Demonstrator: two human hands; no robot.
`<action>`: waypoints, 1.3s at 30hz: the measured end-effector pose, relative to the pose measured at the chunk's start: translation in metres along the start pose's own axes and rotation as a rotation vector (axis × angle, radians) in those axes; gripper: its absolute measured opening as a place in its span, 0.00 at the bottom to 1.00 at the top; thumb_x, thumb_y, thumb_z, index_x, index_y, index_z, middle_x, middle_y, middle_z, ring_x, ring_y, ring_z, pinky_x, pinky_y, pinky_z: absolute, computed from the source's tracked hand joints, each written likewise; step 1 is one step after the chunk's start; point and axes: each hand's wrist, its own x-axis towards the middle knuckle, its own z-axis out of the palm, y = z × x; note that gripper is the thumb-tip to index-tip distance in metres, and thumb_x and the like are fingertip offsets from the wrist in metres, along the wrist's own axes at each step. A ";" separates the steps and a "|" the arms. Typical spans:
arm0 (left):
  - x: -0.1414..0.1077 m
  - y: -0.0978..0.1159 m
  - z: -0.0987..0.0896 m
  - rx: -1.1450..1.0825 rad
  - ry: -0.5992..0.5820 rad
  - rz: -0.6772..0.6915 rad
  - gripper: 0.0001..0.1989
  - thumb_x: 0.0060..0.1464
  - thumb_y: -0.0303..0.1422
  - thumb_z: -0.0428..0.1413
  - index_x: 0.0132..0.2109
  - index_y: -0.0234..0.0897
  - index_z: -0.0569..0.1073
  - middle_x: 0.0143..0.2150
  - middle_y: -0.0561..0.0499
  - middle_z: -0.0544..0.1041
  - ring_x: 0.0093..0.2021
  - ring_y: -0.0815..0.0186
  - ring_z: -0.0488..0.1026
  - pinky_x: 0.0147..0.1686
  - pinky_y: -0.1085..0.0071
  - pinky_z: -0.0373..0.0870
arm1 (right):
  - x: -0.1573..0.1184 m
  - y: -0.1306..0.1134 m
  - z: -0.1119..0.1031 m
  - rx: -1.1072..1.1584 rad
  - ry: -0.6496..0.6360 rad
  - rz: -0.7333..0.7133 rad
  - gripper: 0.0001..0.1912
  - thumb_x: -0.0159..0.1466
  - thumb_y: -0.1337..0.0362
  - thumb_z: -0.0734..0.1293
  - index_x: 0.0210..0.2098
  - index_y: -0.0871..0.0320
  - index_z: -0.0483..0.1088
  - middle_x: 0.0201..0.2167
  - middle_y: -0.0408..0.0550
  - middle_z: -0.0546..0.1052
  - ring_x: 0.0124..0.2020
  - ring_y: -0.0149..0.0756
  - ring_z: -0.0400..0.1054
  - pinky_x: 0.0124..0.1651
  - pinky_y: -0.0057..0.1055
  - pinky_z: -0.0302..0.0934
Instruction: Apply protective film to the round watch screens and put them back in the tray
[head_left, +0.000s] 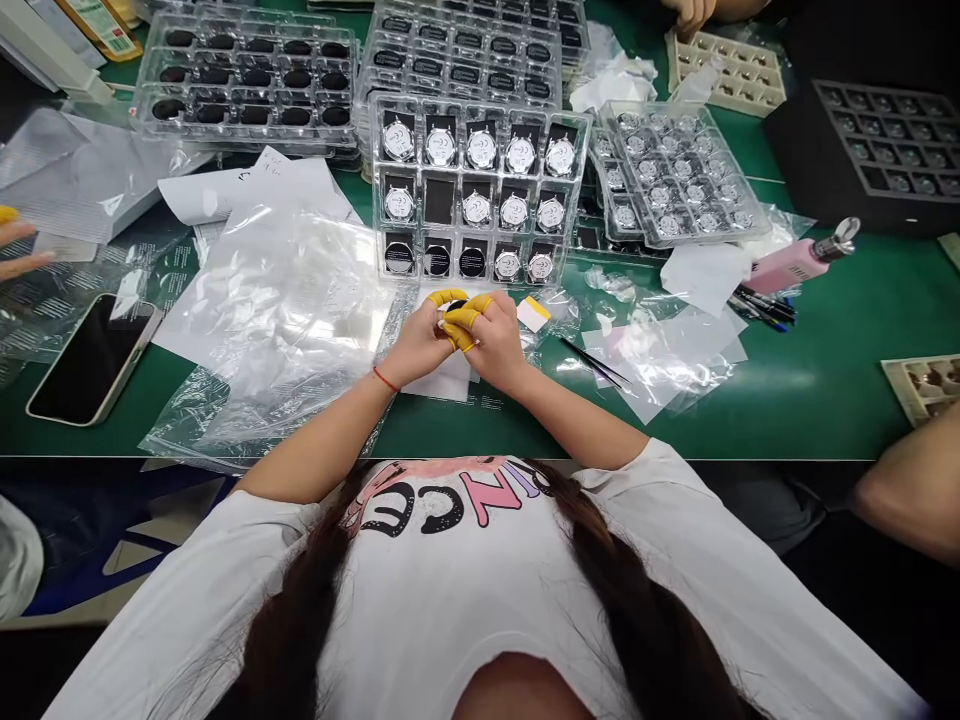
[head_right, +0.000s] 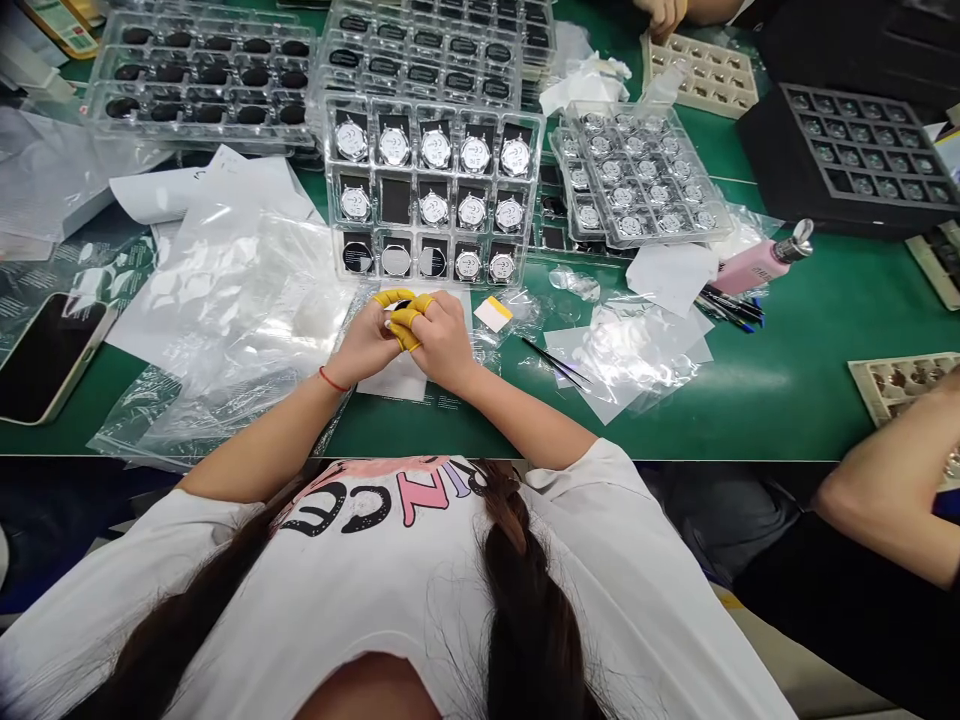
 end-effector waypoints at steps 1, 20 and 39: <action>0.000 -0.001 0.001 -0.011 0.007 0.018 0.27 0.42 0.28 0.64 0.51 0.37 0.66 0.39 0.52 0.76 0.36 0.67 0.75 0.33 0.73 0.70 | 0.001 0.000 0.004 -0.016 0.026 0.007 0.16 0.70 0.55 0.58 0.38 0.53 0.75 0.35 0.51 0.73 0.41 0.43 0.63 0.46 0.45 0.58; 0.004 -0.004 0.003 -0.132 0.053 0.014 0.33 0.40 0.40 0.70 0.51 0.38 0.63 0.30 0.57 0.76 0.32 0.68 0.78 0.35 0.72 0.75 | 0.001 0.013 -0.004 -0.021 0.184 0.214 0.07 0.67 0.61 0.59 0.34 0.54 0.65 0.33 0.51 0.74 0.40 0.44 0.62 0.44 0.43 0.57; 0.015 -0.006 -0.019 -0.163 0.038 0.212 0.34 0.50 0.44 0.65 0.56 0.44 0.55 0.40 0.53 0.76 0.44 0.62 0.81 0.50 0.58 0.79 | 0.017 0.061 -0.084 0.715 -0.426 0.600 0.25 0.53 0.60 0.75 0.50 0.52 0.71 0.55 0.48 0.74 0.55 0.45 0.68 0.62 0.50 0.61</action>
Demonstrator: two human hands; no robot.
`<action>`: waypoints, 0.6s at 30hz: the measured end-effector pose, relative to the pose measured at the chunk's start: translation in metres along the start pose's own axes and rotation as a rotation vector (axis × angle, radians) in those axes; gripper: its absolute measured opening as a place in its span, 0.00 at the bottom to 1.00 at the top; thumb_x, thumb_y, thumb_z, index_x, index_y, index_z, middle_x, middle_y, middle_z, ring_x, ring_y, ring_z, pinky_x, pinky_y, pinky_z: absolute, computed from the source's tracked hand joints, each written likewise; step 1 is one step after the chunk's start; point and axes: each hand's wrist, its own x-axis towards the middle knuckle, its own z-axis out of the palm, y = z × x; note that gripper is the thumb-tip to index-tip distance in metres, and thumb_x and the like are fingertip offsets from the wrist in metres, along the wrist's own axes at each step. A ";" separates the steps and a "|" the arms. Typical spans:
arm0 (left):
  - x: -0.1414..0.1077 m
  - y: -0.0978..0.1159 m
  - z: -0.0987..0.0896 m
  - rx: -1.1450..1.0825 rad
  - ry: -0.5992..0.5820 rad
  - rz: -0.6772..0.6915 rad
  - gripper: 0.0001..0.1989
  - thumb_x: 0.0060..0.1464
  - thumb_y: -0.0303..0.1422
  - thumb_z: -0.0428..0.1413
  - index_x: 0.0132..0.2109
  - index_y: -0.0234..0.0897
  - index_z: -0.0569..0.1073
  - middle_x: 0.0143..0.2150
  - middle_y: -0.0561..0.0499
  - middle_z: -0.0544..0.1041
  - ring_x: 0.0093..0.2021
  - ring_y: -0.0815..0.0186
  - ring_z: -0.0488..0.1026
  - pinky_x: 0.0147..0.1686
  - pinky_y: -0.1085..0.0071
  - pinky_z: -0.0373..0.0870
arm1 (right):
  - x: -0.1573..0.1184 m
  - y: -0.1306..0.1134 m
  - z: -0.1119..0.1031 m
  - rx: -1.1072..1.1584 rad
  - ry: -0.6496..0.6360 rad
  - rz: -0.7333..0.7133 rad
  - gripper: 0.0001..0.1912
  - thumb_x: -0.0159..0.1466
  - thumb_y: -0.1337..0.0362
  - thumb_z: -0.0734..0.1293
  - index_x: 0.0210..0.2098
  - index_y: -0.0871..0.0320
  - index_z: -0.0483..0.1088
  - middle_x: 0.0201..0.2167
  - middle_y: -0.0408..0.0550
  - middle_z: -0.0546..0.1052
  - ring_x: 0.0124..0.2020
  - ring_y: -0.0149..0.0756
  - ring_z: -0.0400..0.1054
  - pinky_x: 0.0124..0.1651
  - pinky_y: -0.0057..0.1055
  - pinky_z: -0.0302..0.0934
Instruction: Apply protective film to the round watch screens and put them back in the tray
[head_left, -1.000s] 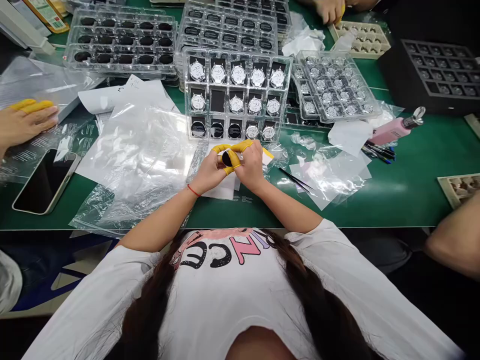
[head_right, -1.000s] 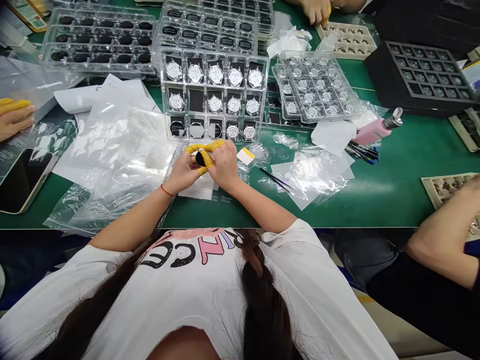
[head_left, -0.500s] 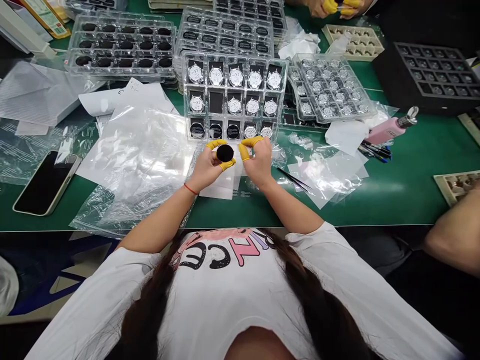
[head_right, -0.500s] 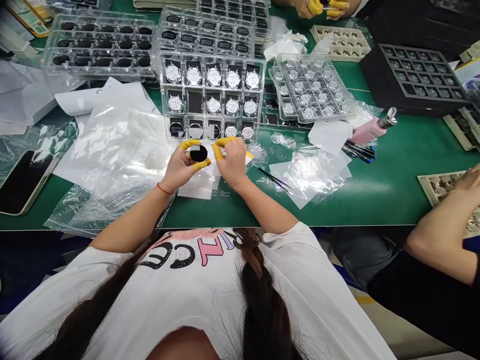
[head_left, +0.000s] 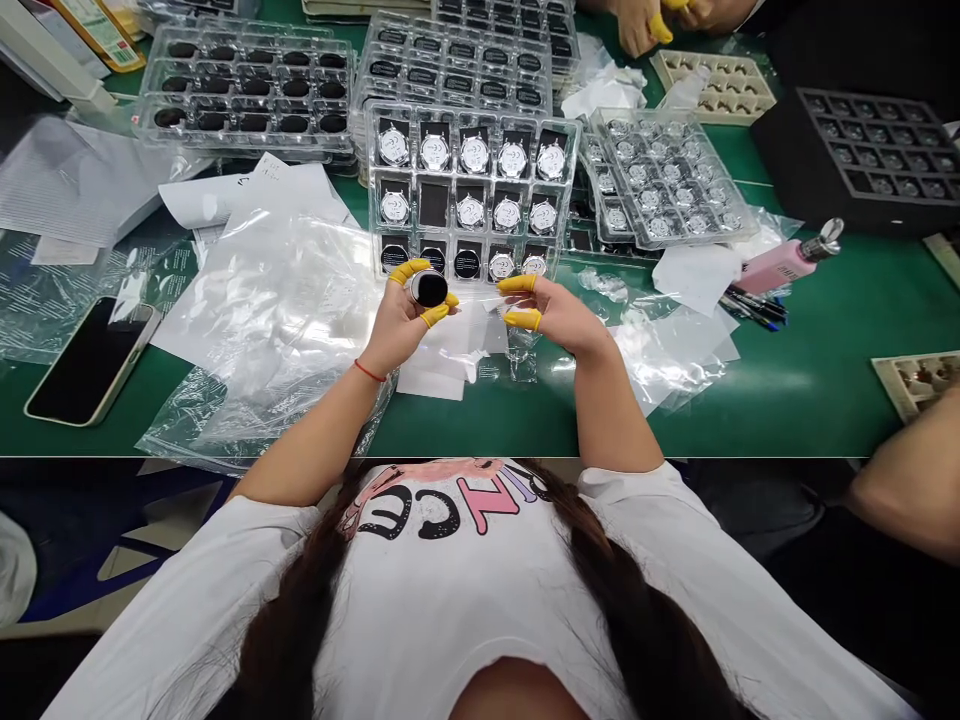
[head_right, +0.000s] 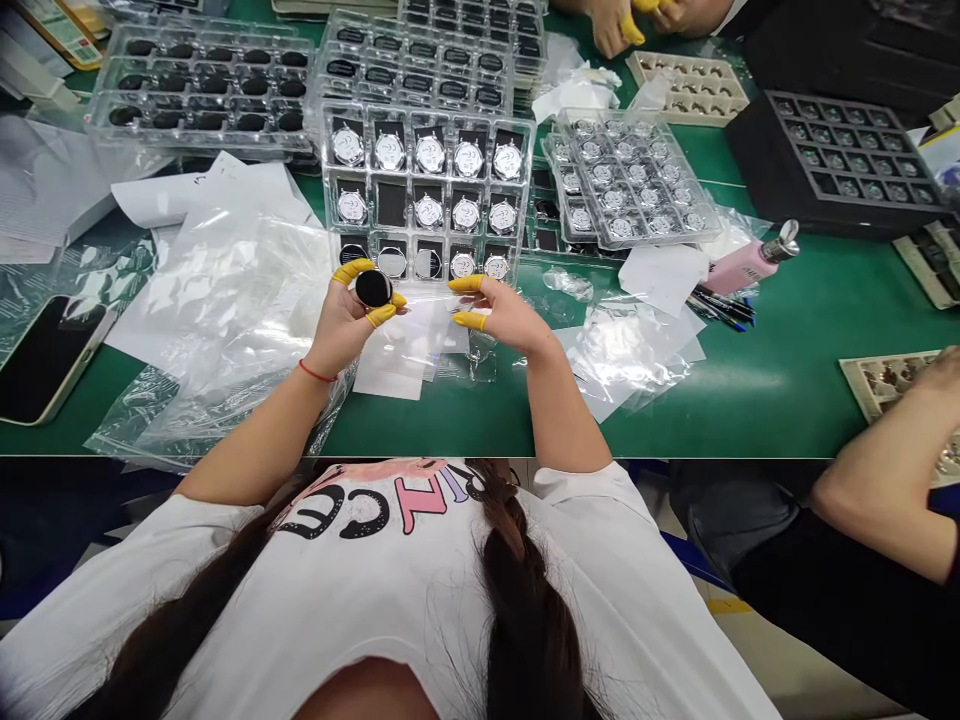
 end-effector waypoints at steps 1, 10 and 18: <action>0.001 0.000 -0.001 -0.003 0.003 0.005 0.34 0.50 0.44 0.66 0.56 0.44 0.55 0.40 0.53 0.77 0.44 0.62 0.81 0.50 0.58 0.79 | 0.000 0.000 0.000 0.041 0.007 0.012 0.26 0.52 0.60 0.75 0.50 0.52 0.71 0.53 0.49 0.75 0.53 0.44 0.69 0.60 0.49 0.63; -0.002 0.010 -0.002 0.156 0.086 0.130 0.34 0.47 0.45 0.67 0.55 0.43 0.60 0.42 0.51 0.78 0.45 0.62 0.81 0.53 0.61 0.76 | 0.007 0.001 0.014 0.245 0.116 0.077 0.23 0.52 0.62 0.75 0.45 0.55 0.67 0.27 0.41 0.77 0.34 0.35 0.73 0.47 0.41 0.68; 0.000 0.010 -0.006 0.104 0.025 0.051 0.34 0.46 0.46 0.67 0.55 0.44 0.60 0.43 0.50 0.79 0.45 0.61 0.81 0.52 0.60 0.77 | 0.006 0.004 0.012 0.212 0.075 0.062 0.25 0.56 0.58 0.74 0.50 0.55 0.67 0.31 0.43 0.80 0.36 0.35 0.74 0.48 0.42 0.69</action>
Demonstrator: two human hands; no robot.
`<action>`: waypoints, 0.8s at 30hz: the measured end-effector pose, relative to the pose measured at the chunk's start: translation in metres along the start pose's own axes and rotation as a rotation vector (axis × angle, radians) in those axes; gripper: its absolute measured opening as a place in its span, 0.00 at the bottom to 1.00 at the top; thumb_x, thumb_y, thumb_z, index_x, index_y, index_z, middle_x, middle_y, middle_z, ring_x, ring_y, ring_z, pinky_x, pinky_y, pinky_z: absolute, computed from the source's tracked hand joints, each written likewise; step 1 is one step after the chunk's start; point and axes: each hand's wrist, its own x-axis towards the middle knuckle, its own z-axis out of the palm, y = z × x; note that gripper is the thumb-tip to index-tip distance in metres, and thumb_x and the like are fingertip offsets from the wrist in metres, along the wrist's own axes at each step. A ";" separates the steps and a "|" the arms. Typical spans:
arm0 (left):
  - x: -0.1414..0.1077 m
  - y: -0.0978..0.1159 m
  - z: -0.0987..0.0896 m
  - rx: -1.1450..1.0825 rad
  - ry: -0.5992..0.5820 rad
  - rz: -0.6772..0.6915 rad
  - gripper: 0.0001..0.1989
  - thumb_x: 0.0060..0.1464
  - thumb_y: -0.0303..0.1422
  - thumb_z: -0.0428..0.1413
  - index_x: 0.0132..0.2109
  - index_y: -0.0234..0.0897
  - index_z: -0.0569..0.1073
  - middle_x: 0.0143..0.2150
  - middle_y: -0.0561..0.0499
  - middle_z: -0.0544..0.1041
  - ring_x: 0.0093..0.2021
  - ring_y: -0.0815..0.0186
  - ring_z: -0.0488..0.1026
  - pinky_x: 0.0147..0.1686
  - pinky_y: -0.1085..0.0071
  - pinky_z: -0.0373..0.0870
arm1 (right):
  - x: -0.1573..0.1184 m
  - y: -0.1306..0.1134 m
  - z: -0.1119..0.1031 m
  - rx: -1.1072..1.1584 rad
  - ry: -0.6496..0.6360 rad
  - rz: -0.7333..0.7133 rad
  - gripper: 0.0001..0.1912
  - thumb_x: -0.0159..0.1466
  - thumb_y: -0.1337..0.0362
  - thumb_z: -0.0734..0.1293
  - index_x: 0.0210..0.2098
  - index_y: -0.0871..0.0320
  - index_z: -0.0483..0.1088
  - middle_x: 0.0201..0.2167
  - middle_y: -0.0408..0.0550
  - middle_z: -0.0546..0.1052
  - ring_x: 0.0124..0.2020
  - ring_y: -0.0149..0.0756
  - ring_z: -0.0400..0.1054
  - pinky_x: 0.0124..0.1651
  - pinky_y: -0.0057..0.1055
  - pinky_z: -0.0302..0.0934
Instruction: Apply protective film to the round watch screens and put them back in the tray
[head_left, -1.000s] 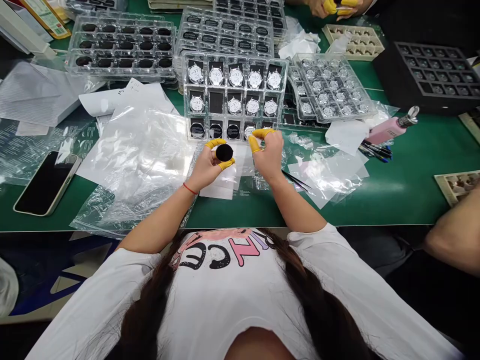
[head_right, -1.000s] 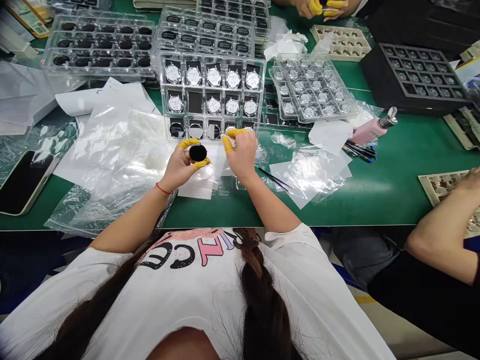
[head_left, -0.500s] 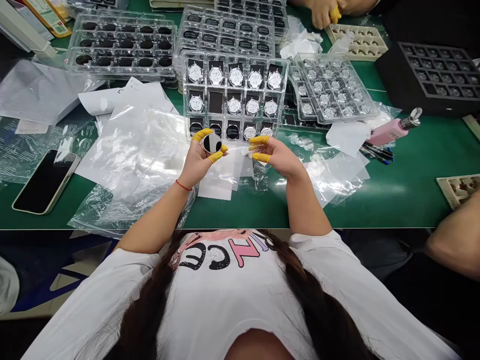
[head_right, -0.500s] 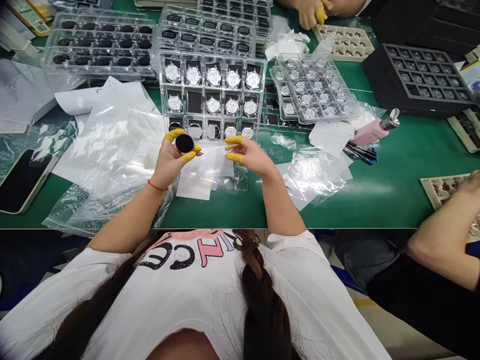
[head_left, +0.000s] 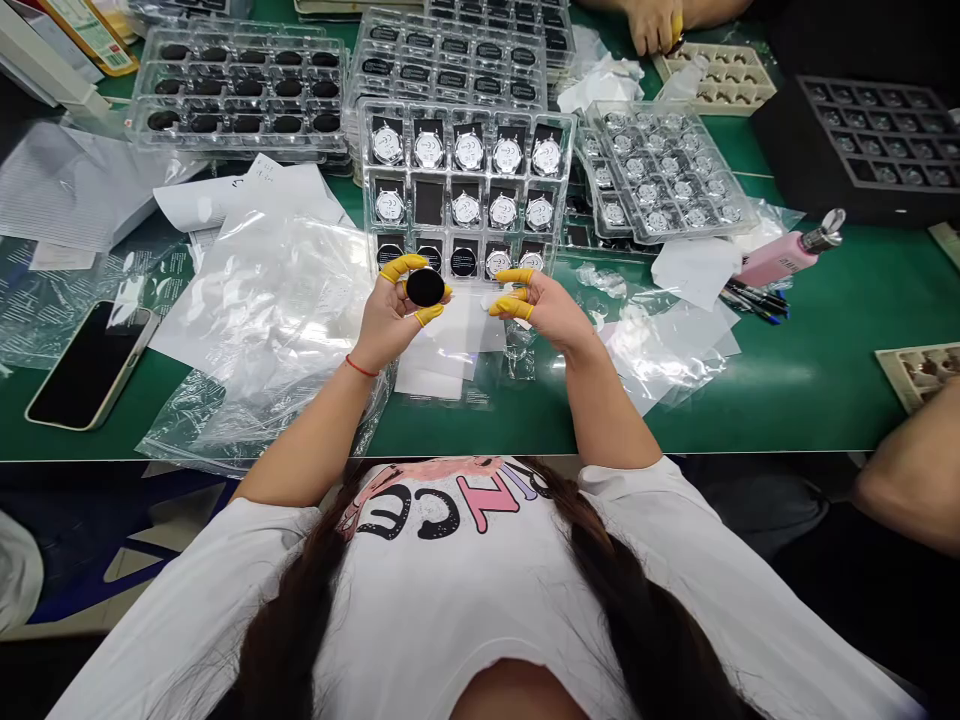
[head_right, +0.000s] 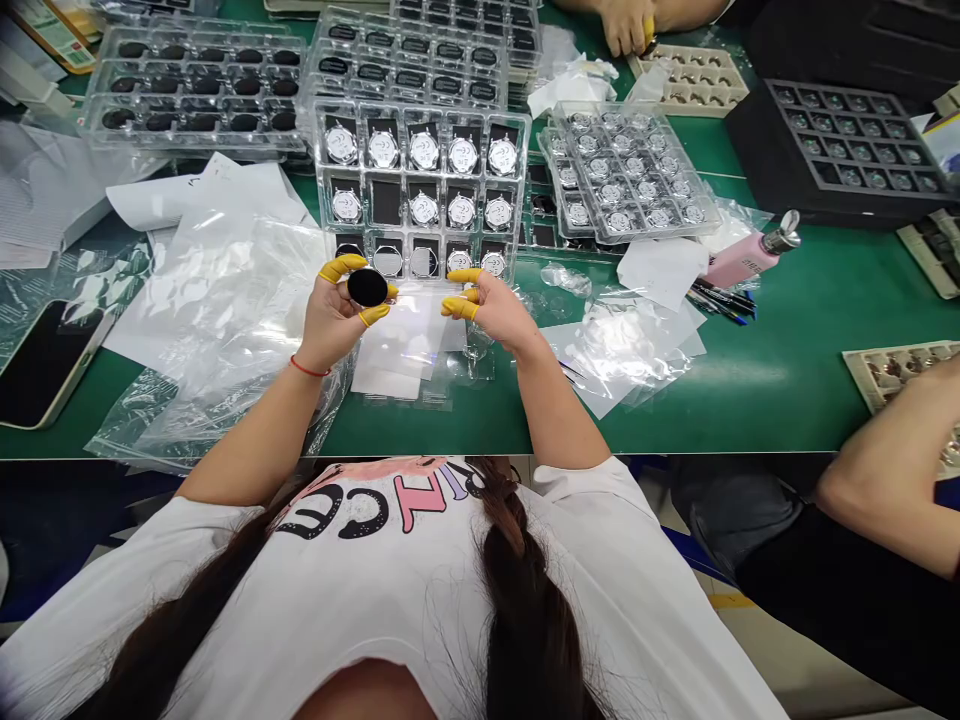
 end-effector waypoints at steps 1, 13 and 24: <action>0.001 0.000 -0.001 -0.004 -0.001 -0.006 0.34 0.46 0.45 0.67 0.55 0.44 0.60 0.43 0.50 0.79 0.45 0.62 0.81 0.52 0.60 0.77 | 0.000 -0.001 -0.002 -0.004 0.024 -0.014 0.24 0.56 0.57 0.75 0.49 0.55 0.68 0.34 0.44 0.80 0.38 0.34 0.74 0.50 0.41 0.68; 0.000 0.001 0.003 -0.052 -0.044 -0.072 0.34 0.44 0.43 0.69 0.54 0.41 0.61 0.40 0.52 0.79 0.44 0.63 0.82 0.51 0.63 0.79 | 0.002 0.000 -0.007 -0.145 0.113 -0.032 0.04 0.55 0.65 0.72 0.29 0.57 0.73 0.33 0.44 0.77 0.35 0.32 0.69 0.41 0.35 0.65; 0.001 -0.004 0.004 -0.103 -0.081 -0.129 0.35 0.44 0.42 0.69 0.54 0.42 0.61 0.39 0.51 0.79 0.45 0.61 0.82 0.51 0.61 0.79 | 0.004 0.002 -0.009 -0.159 0.159 -0.044 0.08 0.52 0.64 0.73 0.32 0.56 0.74 0.33 0.44 0.78 0.34 0.33 0.69 0.41 0.36 0.66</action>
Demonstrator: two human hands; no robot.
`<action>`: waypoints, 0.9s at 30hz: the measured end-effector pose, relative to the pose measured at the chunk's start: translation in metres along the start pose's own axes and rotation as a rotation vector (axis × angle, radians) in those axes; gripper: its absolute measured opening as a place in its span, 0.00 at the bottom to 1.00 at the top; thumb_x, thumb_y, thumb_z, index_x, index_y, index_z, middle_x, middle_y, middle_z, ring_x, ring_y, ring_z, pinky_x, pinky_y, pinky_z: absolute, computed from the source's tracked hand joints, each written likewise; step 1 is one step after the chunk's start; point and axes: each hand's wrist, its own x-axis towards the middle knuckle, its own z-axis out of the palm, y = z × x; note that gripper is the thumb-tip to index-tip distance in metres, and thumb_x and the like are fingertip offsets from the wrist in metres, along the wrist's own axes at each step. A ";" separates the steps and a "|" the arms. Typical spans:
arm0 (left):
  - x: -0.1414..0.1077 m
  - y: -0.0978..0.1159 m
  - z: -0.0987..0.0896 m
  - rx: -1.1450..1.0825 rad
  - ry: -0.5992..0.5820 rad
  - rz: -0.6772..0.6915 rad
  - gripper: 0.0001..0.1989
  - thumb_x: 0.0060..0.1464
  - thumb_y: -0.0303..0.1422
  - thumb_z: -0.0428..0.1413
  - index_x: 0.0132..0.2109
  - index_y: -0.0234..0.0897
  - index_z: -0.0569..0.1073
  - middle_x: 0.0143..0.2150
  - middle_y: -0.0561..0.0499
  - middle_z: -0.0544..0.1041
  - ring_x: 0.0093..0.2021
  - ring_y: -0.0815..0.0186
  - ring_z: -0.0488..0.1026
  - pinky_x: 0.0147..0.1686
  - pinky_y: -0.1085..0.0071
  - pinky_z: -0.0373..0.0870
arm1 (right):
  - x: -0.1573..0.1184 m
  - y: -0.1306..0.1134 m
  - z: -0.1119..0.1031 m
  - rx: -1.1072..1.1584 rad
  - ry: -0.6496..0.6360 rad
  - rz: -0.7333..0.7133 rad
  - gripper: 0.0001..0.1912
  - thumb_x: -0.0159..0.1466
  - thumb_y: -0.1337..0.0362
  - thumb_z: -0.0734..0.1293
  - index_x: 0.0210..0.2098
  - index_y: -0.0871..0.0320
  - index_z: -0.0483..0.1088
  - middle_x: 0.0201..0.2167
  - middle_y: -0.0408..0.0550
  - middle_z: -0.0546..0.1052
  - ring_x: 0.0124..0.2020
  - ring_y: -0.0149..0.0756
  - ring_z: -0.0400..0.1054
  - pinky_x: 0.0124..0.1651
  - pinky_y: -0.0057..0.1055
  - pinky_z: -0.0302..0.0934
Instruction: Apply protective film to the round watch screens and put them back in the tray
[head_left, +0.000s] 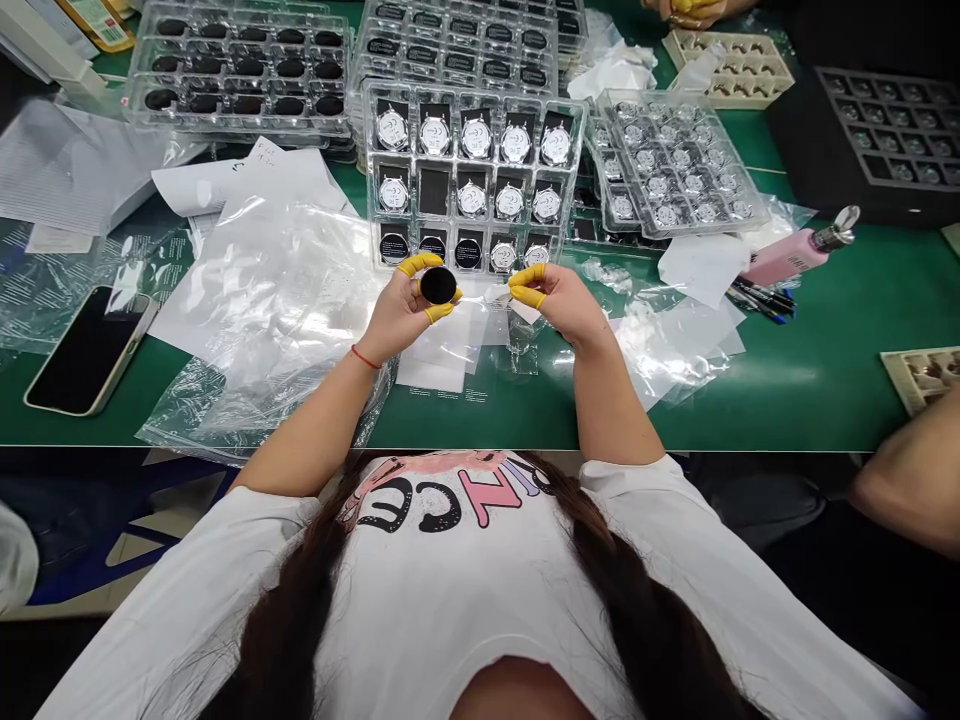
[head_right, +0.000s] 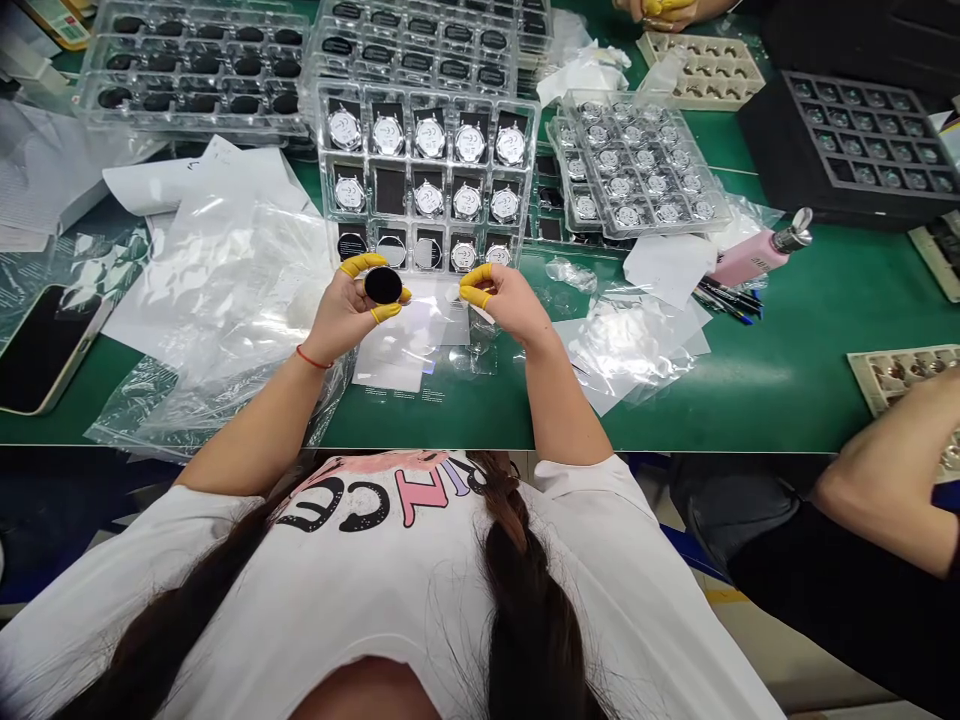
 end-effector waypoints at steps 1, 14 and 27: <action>0.000 0.000 0.000 -0.004 0.003 0.005 0.35 0.44 0.42 0.70 0.54 0.42 0.61 0.39 0.52 0.79 0.44 0.62 0.82 0.51 0.62 0.79 | 0.001 0.001 -0.001 0.004 0.018 -0.006 0.08 0.52 0.63 0.73 0.33 0.55 0.75 0.33 0.44 0.78 0.35 0.33 0.69 0.41 0.36 0.66; 0.000 0.003 -0.001 0.014 -0.007 -0.009 0.35 0.44 0.42 0.69 0.55 0.42 0.60 0.41 0.50 0.78 0.46 0.59 0.81 0.52 0.57 0.77 | -0.001 0.003 -0.001 -0.093 -0.049 0.042 0.05 0.54 0.64 0.73 0.29 0.57 0.73 0.31 0.45 0.77 0.32 0.32 0.67 0.37 0.34 0.63; -0.006 -0.001 0.009 0.081 -0.096 -0.023 0.32 0.44 0.40 0.69 0.54 0.41 0.66 0.42 0.50 0.79 0.41 0.62 0.82 0.47 0.64 0.78 | -0.001 -0.039 0.047 0.079 -0.137 -0.135 0.08 0.59 0.63 0.70 0.26 0.57 0.67 0.47 0.46 0.76 0.48 0.35 0.70 0.57 0.41 0.62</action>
